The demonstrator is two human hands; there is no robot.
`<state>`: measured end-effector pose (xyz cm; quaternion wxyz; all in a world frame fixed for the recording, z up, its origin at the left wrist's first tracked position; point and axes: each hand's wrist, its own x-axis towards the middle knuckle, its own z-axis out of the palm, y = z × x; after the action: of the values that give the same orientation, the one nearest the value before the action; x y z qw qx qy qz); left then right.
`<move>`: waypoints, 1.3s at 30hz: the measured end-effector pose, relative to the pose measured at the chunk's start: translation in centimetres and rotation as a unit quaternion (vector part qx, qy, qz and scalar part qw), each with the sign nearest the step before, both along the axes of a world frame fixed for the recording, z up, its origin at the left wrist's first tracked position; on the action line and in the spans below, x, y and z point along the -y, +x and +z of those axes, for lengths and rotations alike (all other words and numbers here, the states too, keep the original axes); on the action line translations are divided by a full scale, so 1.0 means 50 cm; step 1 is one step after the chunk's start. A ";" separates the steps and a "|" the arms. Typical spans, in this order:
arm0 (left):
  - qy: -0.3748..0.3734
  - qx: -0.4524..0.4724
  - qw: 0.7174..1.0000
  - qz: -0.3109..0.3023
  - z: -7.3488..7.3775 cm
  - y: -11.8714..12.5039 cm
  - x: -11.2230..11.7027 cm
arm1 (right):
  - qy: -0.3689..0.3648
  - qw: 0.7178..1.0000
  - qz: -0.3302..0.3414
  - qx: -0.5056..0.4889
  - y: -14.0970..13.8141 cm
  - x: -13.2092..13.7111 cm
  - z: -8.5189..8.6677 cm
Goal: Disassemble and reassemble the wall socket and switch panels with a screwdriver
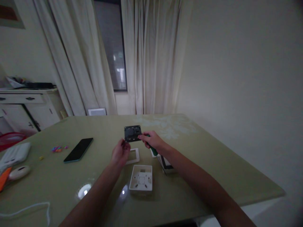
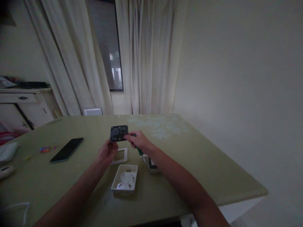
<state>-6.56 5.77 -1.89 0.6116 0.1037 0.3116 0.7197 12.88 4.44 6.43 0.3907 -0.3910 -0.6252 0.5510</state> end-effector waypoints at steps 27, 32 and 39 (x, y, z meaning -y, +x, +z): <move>0.160 -0.658 0.722 -0.139 -0.047 -0.029 0.029 | 0.066 0.997 -0.006 -0.050 0.065 0.005 0.072; 0.173 -0.654 0.723 -0.142 -0.047 -0.036 0.020 | 0.077 0.996 0.000 -0.042 0.072 0.008 0.083; 0.185 -0.658 0.711 -0.164 -0.058 -0.043 0.011 | 0.081 0.996 0.026 -0.021 0.098 0.023 0.116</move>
<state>-8.69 5.22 -4.77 0.3290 0.7116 0.4739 0.4011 17.76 3.31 12.25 0.4199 -0.3298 -0.6695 0.5164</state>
